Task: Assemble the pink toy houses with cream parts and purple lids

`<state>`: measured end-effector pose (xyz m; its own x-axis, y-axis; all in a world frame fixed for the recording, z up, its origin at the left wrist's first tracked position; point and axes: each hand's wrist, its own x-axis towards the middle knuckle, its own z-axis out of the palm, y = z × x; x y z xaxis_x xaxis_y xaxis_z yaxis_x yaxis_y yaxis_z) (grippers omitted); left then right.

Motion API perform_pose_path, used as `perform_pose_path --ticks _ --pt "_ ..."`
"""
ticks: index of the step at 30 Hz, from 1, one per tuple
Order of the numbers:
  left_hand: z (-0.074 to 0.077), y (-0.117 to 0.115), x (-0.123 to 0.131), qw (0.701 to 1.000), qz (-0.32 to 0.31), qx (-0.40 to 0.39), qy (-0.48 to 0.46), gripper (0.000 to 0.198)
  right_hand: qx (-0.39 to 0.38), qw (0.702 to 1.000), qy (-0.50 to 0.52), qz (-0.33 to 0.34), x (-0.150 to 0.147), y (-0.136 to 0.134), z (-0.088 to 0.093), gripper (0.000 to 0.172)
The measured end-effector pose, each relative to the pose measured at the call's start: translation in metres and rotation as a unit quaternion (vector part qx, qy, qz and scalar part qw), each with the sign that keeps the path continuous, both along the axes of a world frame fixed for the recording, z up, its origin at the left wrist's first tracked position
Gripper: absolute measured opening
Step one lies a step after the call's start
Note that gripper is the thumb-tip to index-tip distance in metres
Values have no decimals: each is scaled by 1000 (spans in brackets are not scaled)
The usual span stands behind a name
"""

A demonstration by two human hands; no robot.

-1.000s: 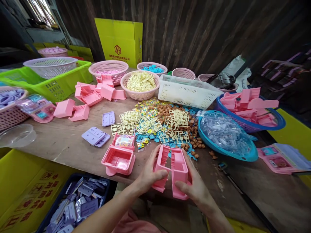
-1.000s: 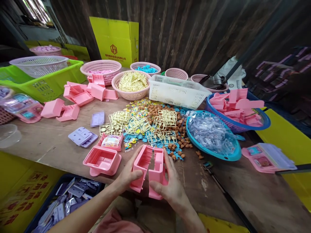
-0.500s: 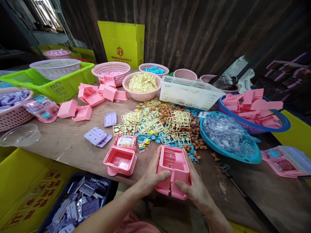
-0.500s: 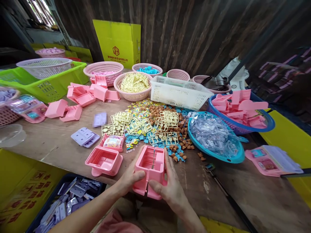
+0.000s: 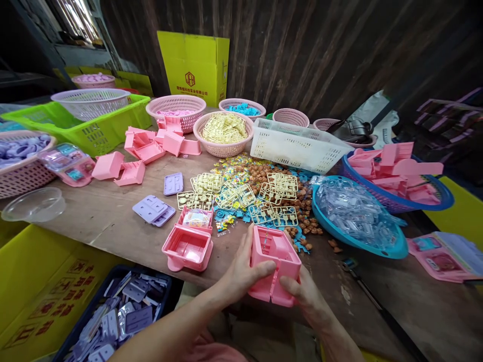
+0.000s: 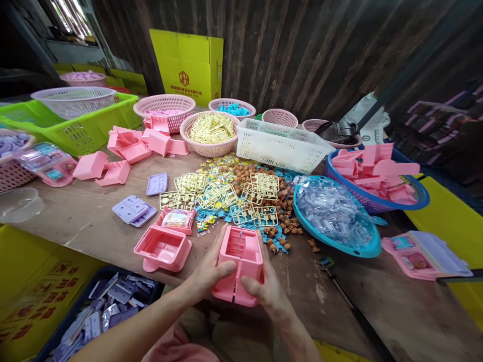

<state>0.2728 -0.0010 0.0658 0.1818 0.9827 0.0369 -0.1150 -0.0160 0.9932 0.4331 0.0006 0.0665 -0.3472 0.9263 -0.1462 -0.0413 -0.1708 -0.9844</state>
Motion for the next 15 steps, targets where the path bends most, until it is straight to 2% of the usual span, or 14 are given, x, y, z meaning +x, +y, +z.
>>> perform_pose_path --ticks 5,15 --pt "5 0 -2 1000 -8 -13 17 92 9 1000 -17 -3 4 3 -4 81" --pt "-8 4 -9 993 -27 -45 103 102 19 997 -76 23 16 7 -3 82"
